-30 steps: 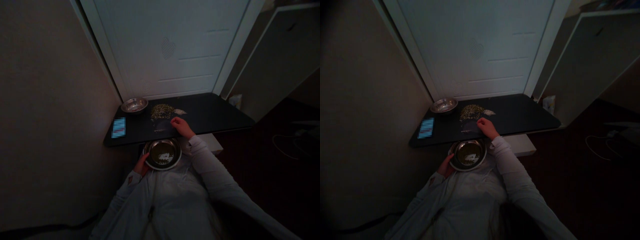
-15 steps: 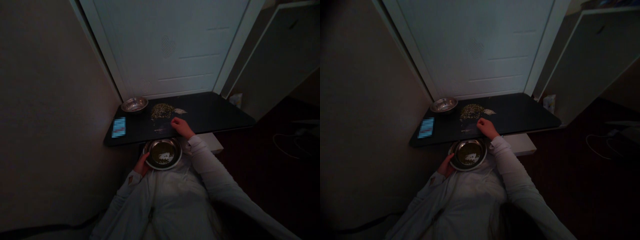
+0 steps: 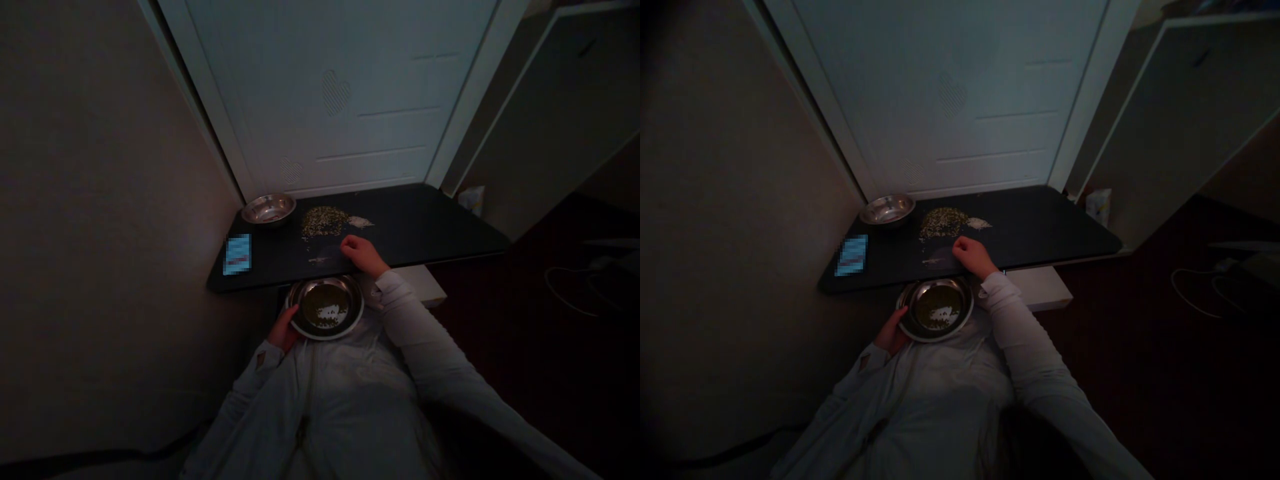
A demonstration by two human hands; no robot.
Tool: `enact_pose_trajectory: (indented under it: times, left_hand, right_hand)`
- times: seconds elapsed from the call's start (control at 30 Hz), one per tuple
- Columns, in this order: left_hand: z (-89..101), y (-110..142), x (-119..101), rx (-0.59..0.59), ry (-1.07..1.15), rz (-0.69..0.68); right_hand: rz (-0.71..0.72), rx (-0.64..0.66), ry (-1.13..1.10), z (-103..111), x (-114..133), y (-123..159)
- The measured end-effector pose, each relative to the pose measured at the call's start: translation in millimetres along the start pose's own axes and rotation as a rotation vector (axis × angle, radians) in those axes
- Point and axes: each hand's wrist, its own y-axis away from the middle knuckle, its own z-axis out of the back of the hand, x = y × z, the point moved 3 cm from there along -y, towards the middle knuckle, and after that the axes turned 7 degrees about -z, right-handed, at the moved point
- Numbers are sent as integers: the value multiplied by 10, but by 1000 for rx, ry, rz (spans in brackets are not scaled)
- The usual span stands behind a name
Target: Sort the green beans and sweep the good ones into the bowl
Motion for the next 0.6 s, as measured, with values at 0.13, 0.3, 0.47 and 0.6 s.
enact_pose_trajectory:
  times: [0.13, 0.3, 0.47, 0.6]
  left_hand:
    - [6, -4, 7, -22, 11, 19]
    - [21, -18, 10, -49, 7, 15]
    - [10, -12, -4, -46, 4, -21]
    - [-6, 8, -10, -39, 3, -24]
  right_hand:
    - [-9, 62, 26, -17, 6, 6]
    - [-14, 146, 10, -36, 2, 11]
    - [-7, 166, -9, -34, 15, 22]
    - [1, 171, -53, -25, 46, 39]
